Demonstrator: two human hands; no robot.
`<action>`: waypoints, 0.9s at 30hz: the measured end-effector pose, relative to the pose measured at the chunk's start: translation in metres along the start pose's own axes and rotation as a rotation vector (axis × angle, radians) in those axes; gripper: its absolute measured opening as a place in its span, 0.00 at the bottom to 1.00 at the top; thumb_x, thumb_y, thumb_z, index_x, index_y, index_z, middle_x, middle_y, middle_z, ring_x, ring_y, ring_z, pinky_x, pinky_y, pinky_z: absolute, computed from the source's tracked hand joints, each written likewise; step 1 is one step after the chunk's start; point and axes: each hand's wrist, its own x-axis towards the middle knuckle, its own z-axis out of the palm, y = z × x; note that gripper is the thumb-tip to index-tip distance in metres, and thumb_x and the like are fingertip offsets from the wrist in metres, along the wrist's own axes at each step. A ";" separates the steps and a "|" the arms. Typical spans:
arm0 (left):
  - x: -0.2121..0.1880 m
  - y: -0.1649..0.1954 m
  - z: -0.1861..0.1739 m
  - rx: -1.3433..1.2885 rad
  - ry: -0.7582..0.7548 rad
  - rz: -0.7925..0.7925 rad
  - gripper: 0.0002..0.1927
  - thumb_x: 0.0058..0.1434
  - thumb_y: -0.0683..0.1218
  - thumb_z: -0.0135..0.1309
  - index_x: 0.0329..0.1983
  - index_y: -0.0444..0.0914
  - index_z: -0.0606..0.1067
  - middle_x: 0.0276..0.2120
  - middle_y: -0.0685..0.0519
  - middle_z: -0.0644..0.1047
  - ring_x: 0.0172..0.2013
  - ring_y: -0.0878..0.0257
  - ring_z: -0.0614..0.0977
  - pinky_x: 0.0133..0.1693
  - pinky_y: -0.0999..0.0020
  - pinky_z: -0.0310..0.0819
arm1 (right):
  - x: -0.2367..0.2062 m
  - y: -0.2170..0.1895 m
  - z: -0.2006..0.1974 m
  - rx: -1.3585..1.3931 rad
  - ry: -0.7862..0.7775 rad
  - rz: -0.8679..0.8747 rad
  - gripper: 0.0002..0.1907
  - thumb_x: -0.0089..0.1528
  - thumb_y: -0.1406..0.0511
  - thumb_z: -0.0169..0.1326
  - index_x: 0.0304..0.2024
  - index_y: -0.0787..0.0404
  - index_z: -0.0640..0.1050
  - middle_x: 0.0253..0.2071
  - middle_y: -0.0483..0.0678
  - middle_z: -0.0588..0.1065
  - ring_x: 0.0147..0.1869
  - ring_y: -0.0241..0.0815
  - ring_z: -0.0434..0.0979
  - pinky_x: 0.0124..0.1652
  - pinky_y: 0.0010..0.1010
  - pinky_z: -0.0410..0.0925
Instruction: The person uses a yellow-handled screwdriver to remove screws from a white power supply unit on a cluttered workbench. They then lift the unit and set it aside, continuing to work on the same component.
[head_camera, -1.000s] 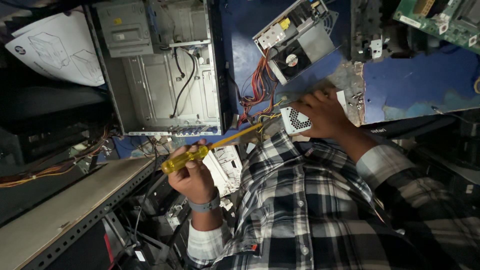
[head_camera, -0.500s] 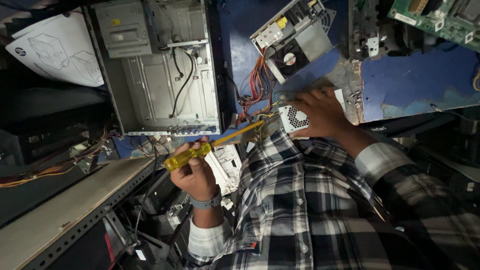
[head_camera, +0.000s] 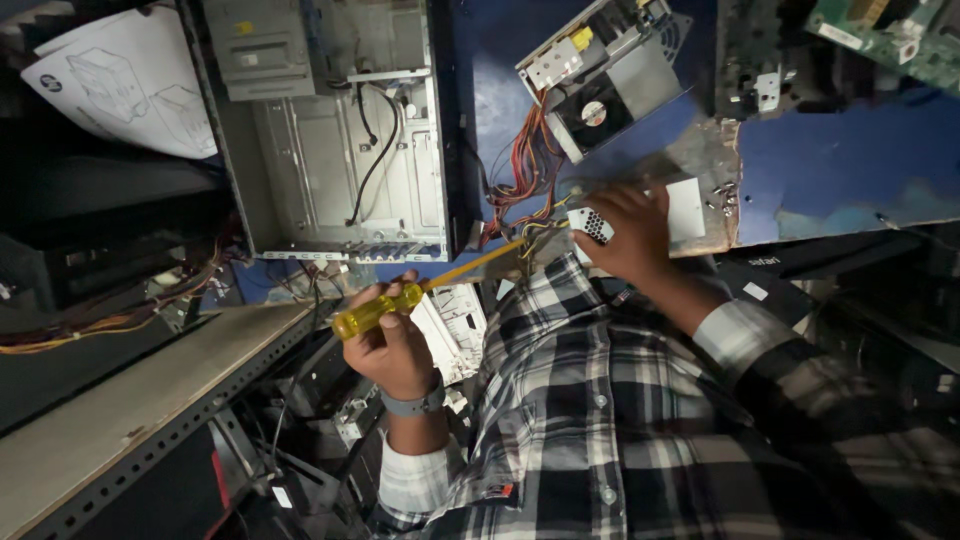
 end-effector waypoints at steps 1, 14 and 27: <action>-0.001 0.000 -0.002 -0.006 0.006 -0.008 0.20 0.72 0.48 0.59 0.58 0.30 0.70 0.48 0.42 0.79 0.53 0.45 0.82 0.60 0.42 0.78 | -0.001 0.000 0.002 0.010 0.005 0.004 0.24 0.54 0.50 0.68 0.48 0.53 0.81 0.53 0.45 0.79 0.62 0.45 0.75 0.68 0.53 0.52; 0.003 0.012 0.002 0.053 -0.127 0.001 0.16 0.74 0.49 0.57 0.56 0.34 0.71 0.45 0.47 0.77 0.48 0.50 0.82 0.56 0.48 0.80 | 0.000 0.005 0.002 0.096 -0.108 -0.074 0.32 0.51 0.50 0.71 0.54 0.53 0.80 0.55 0.47 0.77 0.64 0.46 0.73 0.70 0.51 0.54; 0.019 0.053 0.044 0.386 -0.633 0.225 0.13 0.65 0.38 0.58 0.52 0.34 0.75 0.45 0.43 0.80 0.50 0.50 0.84 0.54 0.60 0.79 | -0.002 0.001 -0.036 -0.067 -0.220 -0.285 0.47 0.45 0.46 0.68 0.64 0.56 0.73 0.61 0.55 0.71 0.70 0.59 0.65 0.69 0.54 0.55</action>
